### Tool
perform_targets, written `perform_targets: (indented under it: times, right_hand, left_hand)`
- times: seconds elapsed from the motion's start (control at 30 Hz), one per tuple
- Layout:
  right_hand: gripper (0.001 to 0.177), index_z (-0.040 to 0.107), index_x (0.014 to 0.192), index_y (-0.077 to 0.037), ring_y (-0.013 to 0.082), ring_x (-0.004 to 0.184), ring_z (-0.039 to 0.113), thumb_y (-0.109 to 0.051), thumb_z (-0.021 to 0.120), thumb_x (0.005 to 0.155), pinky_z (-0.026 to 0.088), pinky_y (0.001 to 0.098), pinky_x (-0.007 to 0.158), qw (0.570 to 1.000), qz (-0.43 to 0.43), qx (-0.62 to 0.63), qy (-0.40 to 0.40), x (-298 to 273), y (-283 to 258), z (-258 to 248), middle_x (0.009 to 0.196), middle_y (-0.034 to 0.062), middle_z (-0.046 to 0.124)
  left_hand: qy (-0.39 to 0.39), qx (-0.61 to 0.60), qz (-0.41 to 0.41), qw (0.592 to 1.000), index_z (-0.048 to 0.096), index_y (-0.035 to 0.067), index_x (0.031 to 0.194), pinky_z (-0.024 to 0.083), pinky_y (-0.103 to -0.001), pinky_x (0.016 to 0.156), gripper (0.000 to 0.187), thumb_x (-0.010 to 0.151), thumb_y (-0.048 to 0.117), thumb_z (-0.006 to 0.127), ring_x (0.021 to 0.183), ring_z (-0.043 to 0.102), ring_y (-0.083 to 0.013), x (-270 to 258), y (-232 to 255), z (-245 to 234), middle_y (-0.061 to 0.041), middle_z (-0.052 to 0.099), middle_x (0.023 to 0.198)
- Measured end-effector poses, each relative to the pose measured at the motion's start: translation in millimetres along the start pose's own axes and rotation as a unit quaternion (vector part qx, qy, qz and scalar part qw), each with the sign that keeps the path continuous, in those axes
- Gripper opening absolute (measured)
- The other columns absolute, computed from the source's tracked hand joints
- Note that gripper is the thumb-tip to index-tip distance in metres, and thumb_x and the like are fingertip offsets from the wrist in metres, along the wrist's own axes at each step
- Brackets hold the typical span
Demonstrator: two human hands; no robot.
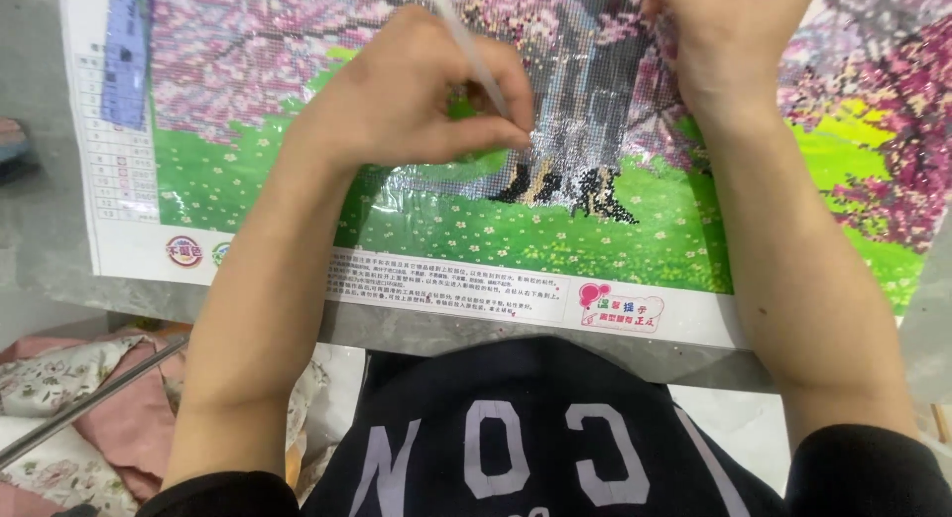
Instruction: Using a diamond painting pen to pick up small resin diamonds from a tray and place them onto a pre-printed sticky canvas.
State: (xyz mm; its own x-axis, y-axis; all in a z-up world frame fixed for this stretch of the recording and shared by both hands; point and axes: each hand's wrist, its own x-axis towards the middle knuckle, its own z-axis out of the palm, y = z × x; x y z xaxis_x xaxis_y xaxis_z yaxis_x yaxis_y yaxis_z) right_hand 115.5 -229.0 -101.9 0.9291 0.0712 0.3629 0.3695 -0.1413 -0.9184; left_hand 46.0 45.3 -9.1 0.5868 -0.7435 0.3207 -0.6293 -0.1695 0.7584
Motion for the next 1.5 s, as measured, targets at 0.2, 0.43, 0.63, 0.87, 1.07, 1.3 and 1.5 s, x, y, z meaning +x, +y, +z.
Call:
perform_targets:
  times: [0.2,0.43,0.63,0.87,1.07,1.3,1.5]
  right_hand:
    - [0.024,0.056,0.097,-0.004,0.0175,0.08,0.061,0.014,0.073,0.099,0.056,0.029,0.071,0.996,-0.029,0.049,-0.071,4,-39,9,0.091,0.009,0.062]
    - [0.014,0.059,0.098,0.002,0.0187,0.065,0.057,0.011,0.068,0.103,0.051,0.0292,0.06,0.991,-0.076,0.051,-0.099,7,-47,9,0.084,0.0139,0.061]
    - [0.01,0.063,0.105,0.002,0.0151,0.067,0.056,0.011,0.063,0.104,0.05,0.0227,0.058,0.991,-0.051,0.041,-0.113,7,-47,8,0.089,0.0124,0.062]
    - [0.006,0.064,0.105,0.001,0.0154,0.071,0.058,0.006,0.063,0.102,0.052,0.0235,0.064,0.993,-0.056,0.029,-0.105,5,-53,12,0.088,0.0111,0.063]
    - [0.016,0.067,0.111,-0.001,0.0261,0.096,0.068,0.006,0.06,0.098,0.06,0.0293,0.087,0.981,-0.091,-0.106,-0.131,4,-54,20,0.103,0.0173,0.07]
    - [0.025,0.075,0.103,-0.006,0.0303,0.088,0.067,0.008,0.069,0.083,0.052,0.0361,0.077,0.941,-0.246,-0.197,-0.125,7,-52,17,0.095,0.0118,0.073]
    - [0.01,0.075,0.092,-0.008,0.0252,0.083,0.065,-0.012,0.073,0.083,0.05,0.0307,0.078,0.881,-0.261,-0.349,-0.185,6,-58,8,0.086,0.013,0.072]
  left_hand:
    - [0.017,-0.085,-0.025,0.996,0.068,0.004,0.088,0.055,-0.023,0.065,0.011,0.091,0.001,0.079,0.072,0.067,-0.0132,0,4,-6,-0.006,0.07,0.082]
    - [-0.09,-0.045,-0.055,0.993,0.074,0.014,0.084,0.039,-0.021,0.045,0.013,0.09,0.025,0.074,0.048,0.057,-0.0053,4,-4,7,0.003,0.068,0.063]
    - [-0.121,-0.062,-0.019,0.99,0.075,0.009,0.082,0.031,-0.017,0.035,0.016,0.093,0.018,0.067,0.039,0.048,-0.0058,4,-5,9,0.002,0.061,0.053]
    - [-0.095,-0.001,-0.018,0.995,0.078,0.013,0.083,0.044,-0.029,0.053,0.021,0.091,0.028,0.067,0.055,0.055,-0.011,6,3,7,0.002,0.067,0.059]
    - [0.059,0.113,0.006,0.992,0.057,0.014,0.062,0.043,-0.029,0.054,0.044,0.1,0.036,0.053,0.048,0.046,-0.0118,1,-15,11,0.004,0.045,0.051]
    - [0.18,0.109,-0.025,0.977,0.066,0.009,0.065,0.052,-0.03,0.061,0.036,0.096,0.028,0.065,0.059,0.064,-0.0231,0,-22,8,-0.007,0.06,0.052]
    - [0.194,0.113,-0.052,0.973,0.07,0.009,0.073,0.049,-0.025,0.056,0.033,0.096,0.032,0.064,0.06,0.063,-0.0192,-5,-38,19,-0.007,0.065,0.06]
